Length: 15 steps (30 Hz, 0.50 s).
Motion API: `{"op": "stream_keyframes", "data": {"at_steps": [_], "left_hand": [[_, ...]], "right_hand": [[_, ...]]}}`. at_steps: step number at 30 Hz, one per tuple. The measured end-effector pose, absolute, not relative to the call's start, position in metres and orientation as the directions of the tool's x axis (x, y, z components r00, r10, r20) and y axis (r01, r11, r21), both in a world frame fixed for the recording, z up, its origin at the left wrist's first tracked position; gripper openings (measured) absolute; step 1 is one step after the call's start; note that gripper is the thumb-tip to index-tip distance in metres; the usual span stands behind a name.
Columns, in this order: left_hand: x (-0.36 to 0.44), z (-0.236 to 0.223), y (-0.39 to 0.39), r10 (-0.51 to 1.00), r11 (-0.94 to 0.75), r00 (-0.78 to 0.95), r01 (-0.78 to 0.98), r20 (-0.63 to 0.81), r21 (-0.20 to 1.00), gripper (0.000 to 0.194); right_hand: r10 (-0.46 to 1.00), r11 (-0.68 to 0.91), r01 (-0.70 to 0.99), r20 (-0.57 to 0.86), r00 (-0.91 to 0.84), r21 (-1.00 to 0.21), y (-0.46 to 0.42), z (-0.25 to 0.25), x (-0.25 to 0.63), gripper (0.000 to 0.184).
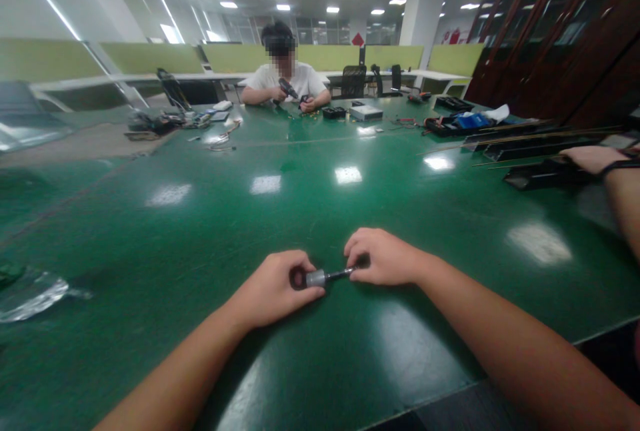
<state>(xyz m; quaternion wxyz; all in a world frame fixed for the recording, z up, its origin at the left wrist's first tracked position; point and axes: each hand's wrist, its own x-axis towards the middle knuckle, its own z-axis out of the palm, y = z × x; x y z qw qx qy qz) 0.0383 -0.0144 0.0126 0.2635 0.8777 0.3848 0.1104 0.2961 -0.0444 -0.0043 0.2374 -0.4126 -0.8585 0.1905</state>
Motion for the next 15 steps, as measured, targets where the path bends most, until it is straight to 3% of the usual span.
{"op": "stream_keyframes", "data": {"at_steps": [15], "left_hand": [[0.038, 0.014, -0.015, 0.730, -0.561, 0.683, 0.614, -0.017, 0.556, 0.024]], "right_hand": [[0.813, 0.566, 0.676, 0.184, -0.552, -0.471, -0.041, 0.000, 0.311, 0.006]]}}
